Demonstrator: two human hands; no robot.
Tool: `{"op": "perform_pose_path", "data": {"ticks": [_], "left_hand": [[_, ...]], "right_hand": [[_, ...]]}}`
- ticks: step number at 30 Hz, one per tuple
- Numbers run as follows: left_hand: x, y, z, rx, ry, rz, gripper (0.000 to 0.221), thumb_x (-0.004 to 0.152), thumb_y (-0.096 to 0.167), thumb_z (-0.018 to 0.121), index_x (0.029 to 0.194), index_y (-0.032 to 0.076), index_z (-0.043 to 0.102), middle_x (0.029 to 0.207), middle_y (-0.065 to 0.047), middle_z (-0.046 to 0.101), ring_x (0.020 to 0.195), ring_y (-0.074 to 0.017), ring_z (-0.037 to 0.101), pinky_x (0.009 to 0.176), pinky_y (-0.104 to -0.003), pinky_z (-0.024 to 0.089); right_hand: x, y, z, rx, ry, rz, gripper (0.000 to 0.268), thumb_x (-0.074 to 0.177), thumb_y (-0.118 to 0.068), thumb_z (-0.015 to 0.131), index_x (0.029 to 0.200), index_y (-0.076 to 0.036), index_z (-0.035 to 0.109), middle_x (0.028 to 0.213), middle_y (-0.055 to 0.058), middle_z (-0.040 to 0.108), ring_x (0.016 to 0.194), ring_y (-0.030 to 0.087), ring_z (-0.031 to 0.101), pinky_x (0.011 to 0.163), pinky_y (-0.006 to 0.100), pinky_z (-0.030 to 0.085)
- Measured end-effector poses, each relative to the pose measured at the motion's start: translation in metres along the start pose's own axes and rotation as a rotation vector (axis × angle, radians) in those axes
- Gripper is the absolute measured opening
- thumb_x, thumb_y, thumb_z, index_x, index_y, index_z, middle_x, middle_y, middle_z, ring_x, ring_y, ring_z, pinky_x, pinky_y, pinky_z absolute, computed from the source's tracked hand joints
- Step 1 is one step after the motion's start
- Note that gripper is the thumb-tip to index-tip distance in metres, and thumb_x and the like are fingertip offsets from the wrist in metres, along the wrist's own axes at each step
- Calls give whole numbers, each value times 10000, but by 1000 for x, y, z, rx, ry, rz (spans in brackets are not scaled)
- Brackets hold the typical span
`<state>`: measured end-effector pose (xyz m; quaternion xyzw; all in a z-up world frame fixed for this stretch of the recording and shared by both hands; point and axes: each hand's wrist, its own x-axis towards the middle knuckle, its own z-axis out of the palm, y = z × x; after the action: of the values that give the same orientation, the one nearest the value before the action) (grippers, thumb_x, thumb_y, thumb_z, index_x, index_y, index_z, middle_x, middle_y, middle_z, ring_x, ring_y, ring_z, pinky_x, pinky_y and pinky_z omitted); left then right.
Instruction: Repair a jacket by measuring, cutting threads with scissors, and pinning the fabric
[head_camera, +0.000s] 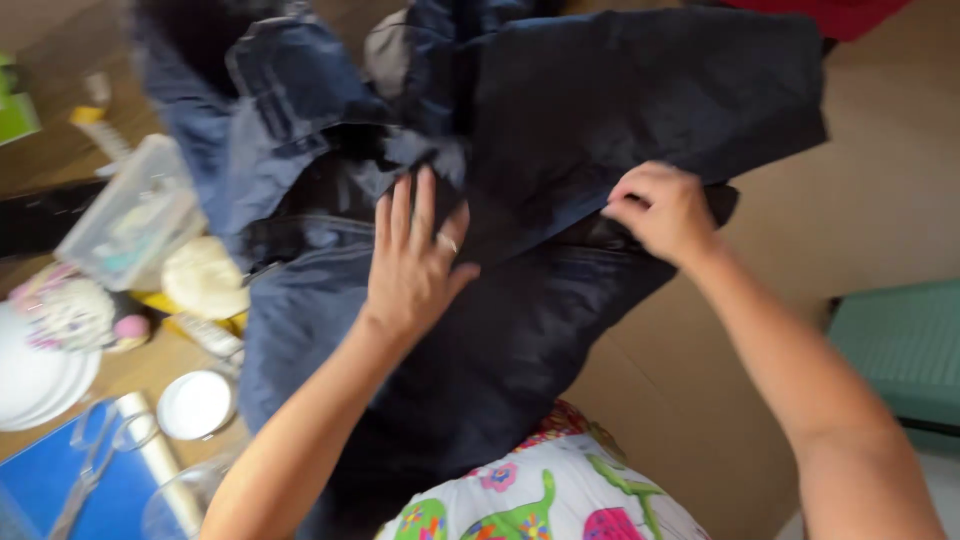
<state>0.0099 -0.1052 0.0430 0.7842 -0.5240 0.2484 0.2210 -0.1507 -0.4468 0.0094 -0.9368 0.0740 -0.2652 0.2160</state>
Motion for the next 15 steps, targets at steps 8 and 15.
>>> {"op": "perform_pose_path", "data": {"ticks": [8, 15], "left_hand": [[-11, -2, 39, 154, -429, -43, 636, 644, 697, 785, 1125, 281, 779, 1622, -136, 427, 1555, -437, 228, 1127, -830, 150], [-49, -67, 46, 47, -62, -135, 958, 382, 403, 978, 1151, 27, 549, 1060, -206, 530, 1038, -422, 576, 986, -548, 452]], "right_hand": [[-66, -61, 39, -286, 33, 12, 525, 769, -404, 877, 1183, -132, 700, 1143, 87, 658, 1077, 339, 623, 900, 456, 526], [-68, -77, 73, -202, -67, 30, 300, 837, -358, 792, 1068, -196, 691, 966, 5, 634, 968, 278, 642, 833, 431, 473]]}}
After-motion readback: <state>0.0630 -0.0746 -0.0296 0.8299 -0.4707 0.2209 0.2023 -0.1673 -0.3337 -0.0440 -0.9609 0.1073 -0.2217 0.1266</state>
